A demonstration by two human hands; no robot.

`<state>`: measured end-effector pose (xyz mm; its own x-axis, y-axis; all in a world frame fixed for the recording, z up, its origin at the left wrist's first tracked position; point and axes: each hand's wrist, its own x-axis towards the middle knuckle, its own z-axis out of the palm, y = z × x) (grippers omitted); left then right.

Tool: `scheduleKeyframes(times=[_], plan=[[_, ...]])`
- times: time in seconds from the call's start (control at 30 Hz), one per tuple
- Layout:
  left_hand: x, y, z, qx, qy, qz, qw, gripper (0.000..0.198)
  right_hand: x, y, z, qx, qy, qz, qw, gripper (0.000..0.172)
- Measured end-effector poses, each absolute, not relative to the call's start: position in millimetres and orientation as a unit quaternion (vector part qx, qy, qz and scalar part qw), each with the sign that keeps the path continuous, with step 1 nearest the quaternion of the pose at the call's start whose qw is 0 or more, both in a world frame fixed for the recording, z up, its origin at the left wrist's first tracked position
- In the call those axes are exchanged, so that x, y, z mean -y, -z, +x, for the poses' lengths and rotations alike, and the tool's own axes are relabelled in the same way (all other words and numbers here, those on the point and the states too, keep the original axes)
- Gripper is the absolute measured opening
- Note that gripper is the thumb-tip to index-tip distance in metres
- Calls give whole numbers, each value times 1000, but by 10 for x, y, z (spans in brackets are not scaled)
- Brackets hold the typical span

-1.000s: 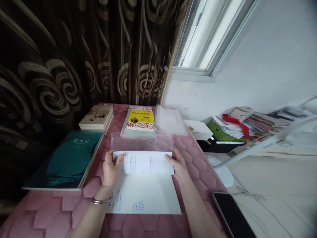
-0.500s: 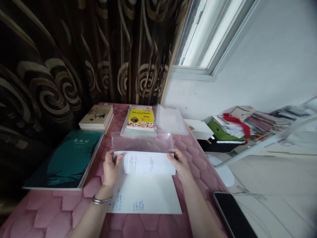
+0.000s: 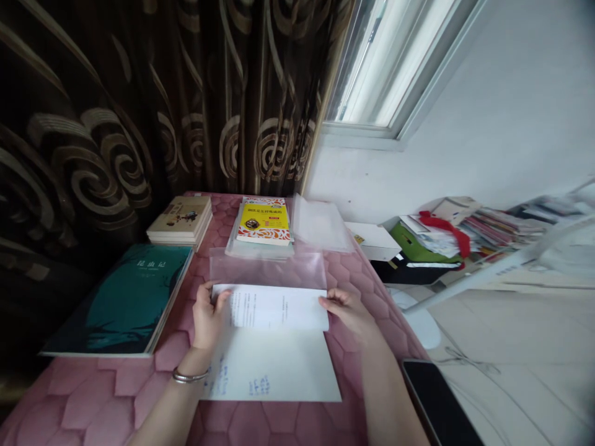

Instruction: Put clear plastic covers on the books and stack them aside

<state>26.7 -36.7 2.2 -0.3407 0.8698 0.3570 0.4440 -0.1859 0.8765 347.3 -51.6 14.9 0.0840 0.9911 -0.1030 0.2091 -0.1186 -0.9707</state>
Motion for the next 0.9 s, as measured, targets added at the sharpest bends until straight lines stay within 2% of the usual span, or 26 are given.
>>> scheduleKeyframes(times=[0.3, 0.57, 0.9], plan=[[354, -16, 253, -593, -561, 544, 194, 29, 481, -117, 3364, 425, -429, -627, 491, 45], [368, -70, 260, -590, -560, 547, 195, 28, 523, -191, 3325, 372, -490, -622, 485, 51], [373, -46, 250, -591, -551, 554, 198, 29, 494, -128, 3345, 370, -536, -573, 498, 47]])
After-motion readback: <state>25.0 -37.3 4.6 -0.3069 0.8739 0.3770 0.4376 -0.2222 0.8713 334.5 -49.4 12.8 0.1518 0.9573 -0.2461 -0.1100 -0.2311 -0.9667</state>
